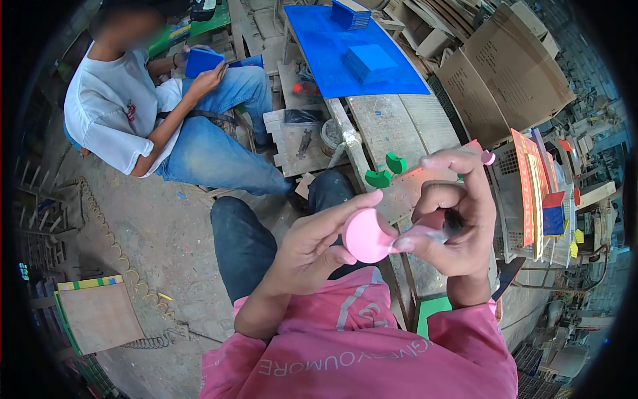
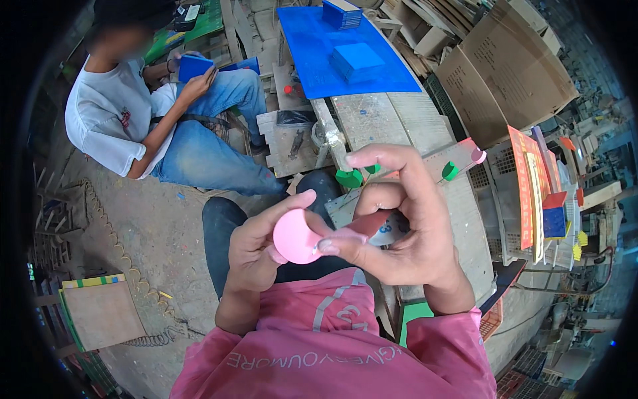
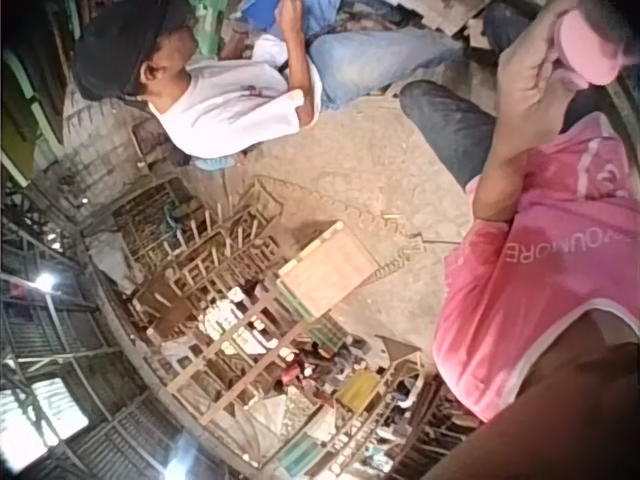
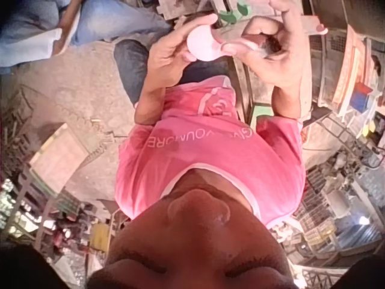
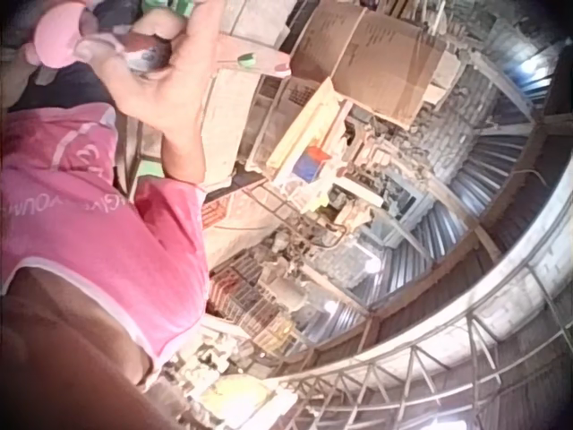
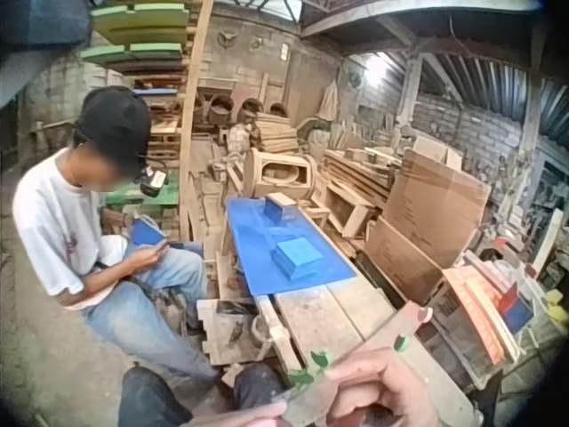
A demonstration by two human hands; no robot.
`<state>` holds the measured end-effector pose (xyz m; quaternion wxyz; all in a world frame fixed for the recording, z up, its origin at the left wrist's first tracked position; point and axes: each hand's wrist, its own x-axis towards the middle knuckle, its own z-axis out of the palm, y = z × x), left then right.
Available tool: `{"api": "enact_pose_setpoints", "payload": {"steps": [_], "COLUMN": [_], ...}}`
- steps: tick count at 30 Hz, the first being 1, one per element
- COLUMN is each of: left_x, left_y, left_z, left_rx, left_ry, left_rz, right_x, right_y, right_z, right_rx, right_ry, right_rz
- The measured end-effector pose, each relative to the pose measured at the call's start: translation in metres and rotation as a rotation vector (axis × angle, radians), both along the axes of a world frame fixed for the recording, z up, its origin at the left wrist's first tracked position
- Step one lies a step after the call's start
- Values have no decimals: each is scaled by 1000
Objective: The person sits on the floor and uses a sanding block to smooth the surface of a pink plastic component. They rotate the object in their hands to sand different edges and surfaces. Another person is visible in the background performing a similar task.
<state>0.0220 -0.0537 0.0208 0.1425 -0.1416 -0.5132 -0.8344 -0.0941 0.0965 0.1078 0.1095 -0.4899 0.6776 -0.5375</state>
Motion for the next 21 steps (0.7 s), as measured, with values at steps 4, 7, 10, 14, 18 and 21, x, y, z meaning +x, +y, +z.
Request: {"api": "enact_pose_setpoints", "payload": {"steps": [4, 7, 10, 14, 18, 21], "left_x": [0, 1, 1, -2, -2, -1], "left_y": [6, -1, 3, -1, -2, 0], "left_z": [1, 7, 5, 4, 1, 0], "left_rx": [-70, -178, -233, -316, -265, -213], "left_ry": [-26, -46, -8, 62, 42, 24], "left_rz": [129, 46, 174, 241, 218, 250], "right_x": [0, 0, 3, 3, -1, 3], "right_y": [-2, -3, -8, -14, -19, -15], "right_z": [5, 11, 10, 7, -1, -2], "right_rx": [45, 86, 80, 56, 29, -49], "right_ry": [104, 172, 187, 221, 261, 220], "right_rz": [118, 149, 130, 21, -134, 22]}}
